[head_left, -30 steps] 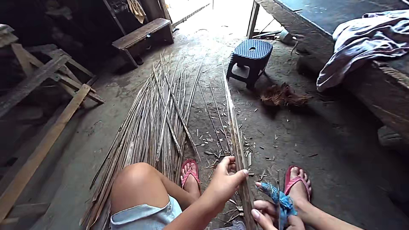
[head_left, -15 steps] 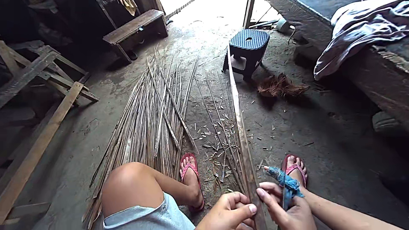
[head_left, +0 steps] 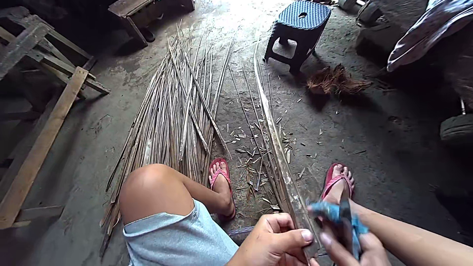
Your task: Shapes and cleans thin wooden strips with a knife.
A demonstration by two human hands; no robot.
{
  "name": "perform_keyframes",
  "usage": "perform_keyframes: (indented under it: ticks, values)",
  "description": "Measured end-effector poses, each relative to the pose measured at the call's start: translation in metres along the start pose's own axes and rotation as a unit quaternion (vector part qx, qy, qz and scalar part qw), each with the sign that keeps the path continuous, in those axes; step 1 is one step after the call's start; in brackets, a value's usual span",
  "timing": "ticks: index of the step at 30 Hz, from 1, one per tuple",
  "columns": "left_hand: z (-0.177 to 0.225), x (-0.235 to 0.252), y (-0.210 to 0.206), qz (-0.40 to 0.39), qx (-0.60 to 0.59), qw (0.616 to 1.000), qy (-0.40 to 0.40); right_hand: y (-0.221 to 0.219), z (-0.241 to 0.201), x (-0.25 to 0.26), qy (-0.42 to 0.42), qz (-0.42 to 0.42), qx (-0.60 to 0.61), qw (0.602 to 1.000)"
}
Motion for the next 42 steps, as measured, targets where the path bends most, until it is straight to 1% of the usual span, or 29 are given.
perform_keyframes:
  ticks: [2, 3, 6, 9, 12, 16, 20, 22, 25, 27, 30, 34, 36, 39, 42]
  values:
    - [0.0, -0.004, -0.001, 0.01, -0.008, 1.0, 0.005, -0.005, 0.002, -0.017, 0.006, -0.045, -0.026, 0.999]
    - [0.001, -0.007, -0.002, 0.006, -0.006, 1.0, 0.008, -0.007, 0.003, -0.023, 0.01, -0.048, -0.045, 0.998]
    - [0.001, -0.019, -0.003, -0.027, -0.015, 0.999, 0.008, -0.005, 0.004, -0.032, 0.021, -0.002, -0.078, 0.997]
    - [-0.001, -0.027, 0.001, 0.008, -0.011, 1.0, 0.0, -0.016, -0.007, -0.039, 0.051, -0.023, -0.109, 0.993]
    - [-0.002, -0.03, 0.003, 0.036, -0.001, 0.999, -0.012, -0.027, -0.018, -0.043, 0.099, -0.04, -0.168, 0.98]
    - [0.004, -0.035, -0.002, 0.045, 0.015, 0.998, -0.028, -0.028, -0.03, -0.043, 0.154, -0.033, -0.217, 0.963]
    - [0.006, -0.039, -0.004, 0.066, 0.032, 0.997, -0.037, -0.032, -0.036, -0.045, 0.178, -0.025, -0.251, 0.951]
    - [0.007, -0.042, -0.004, 0.079, 0.043, 0.995, -0.044, -0.034, -0.035, -0.044, 0.185, -0.032, -0.265, 0.946]
    - [0.01, -0.047, -0.005, 0.092, 0.067, 0.992, -0.059, -0.028, -0.017, -0.051, 0.195, -0.047, -0.28, 0.939]
    - [0.011, -0.049, -0.005, 0.096, 0.067, 0.991, -0.058, -0.028, -0.016, -0.05, 0.187, -0.038, -0.27, 0.944]
    - [0.013, -0.051, -0.007, 0.093, 0.068, 0.992, -0.058, -0.033, -0.021, -0.046, 0.164, -0.002, -0.231, 0.959]
    - [0.013, -0.051, -0.011, 0.092, 0.08, 0.99, -0.07, -0.034, -0.023, -0.049, 0.184, 0.057, -0.207, 0.959]
    - [0.013, -0.051, -0.012, 0.102, 0.085, 0.988, -0.076, -0.036, -0.017, -0.05, 0.171, 0.056, -0.209, 0.961]
    - [0.013, -0.05, -0.014, 0.102, 0.082, 0.988, -0.086, -0.033, -0.003, -0.051, 0.117, 0.019, -0.181, 0.976]
    - [0.01, -0.049, -0.02, 0.081, 0.074, 0.99, -0.085, -0.037, -0.013, -0.041, 0.102, 0.018, -0.123, 0.987]
Point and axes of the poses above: each hand's wrist, its own x-axis towards the middle knuckle, its own y-axis out of the back of the hand, z = x × y, the point moved 10 cm from there along x, towards the middle knuckle, and after that the axes turned 2 degrees about z, right-handed, at the moved point
